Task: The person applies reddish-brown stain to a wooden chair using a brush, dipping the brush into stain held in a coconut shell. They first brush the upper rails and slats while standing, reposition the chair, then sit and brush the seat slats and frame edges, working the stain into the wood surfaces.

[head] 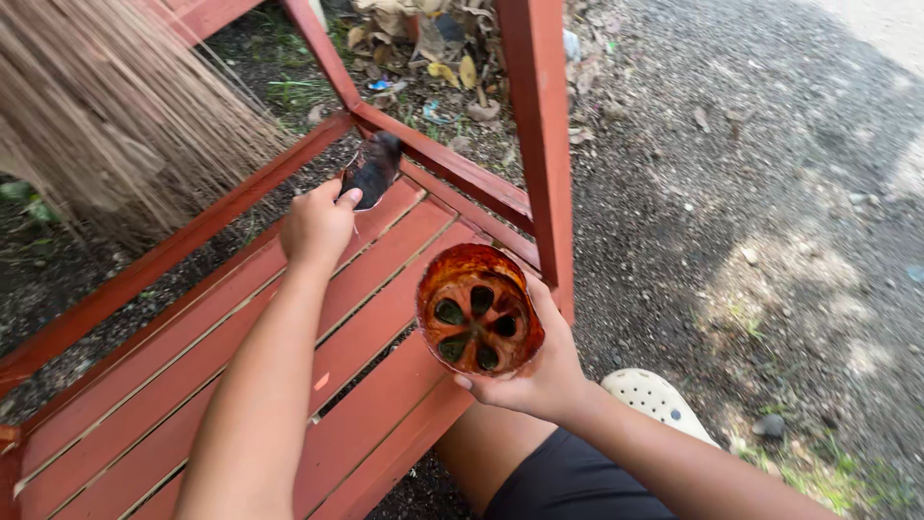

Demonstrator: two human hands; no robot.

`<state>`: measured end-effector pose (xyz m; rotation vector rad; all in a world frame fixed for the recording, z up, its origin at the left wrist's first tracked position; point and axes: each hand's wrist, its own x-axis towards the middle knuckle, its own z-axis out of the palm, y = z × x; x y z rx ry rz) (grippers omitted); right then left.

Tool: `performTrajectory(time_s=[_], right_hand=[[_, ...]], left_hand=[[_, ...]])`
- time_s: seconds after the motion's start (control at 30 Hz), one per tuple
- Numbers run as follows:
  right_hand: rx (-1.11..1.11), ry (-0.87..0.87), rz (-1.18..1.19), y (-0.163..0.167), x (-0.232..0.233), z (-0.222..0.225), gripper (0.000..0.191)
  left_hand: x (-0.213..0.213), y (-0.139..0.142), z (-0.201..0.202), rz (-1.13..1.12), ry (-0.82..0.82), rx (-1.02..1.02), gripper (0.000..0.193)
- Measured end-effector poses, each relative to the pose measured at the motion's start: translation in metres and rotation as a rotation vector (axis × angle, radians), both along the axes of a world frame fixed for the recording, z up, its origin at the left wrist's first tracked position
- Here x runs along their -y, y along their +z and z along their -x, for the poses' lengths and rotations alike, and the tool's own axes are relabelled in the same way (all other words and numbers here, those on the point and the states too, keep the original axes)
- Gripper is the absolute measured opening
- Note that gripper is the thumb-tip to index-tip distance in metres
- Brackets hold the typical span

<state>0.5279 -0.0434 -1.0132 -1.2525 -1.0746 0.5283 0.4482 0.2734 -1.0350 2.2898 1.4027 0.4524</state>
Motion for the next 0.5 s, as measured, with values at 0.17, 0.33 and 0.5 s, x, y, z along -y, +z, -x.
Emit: performTrajectory(time_s=[0.17, 0.33, 0.5], right_hand=[[-0.107, 0.054, -0.057, -0.01, -0.008, -0.011, 0.106], [-0.156, 0.081, 0.012, -0.018, -0.013, -0.031, 0.103], [-0.077, 0.079, 0.042, -0.014, -0.011, -0.041, 0.102]], left_hand=[[-0.021, -0.013, -0.02, 0.077, 0.136, 0.073, 0.027], [-0.036, -0.023, -0.042, 0.015, 0.173, 0.089, 0.025], [-0.036, -0.019, -0.061, -0.009, 0.142, 0.117, 0.024]])
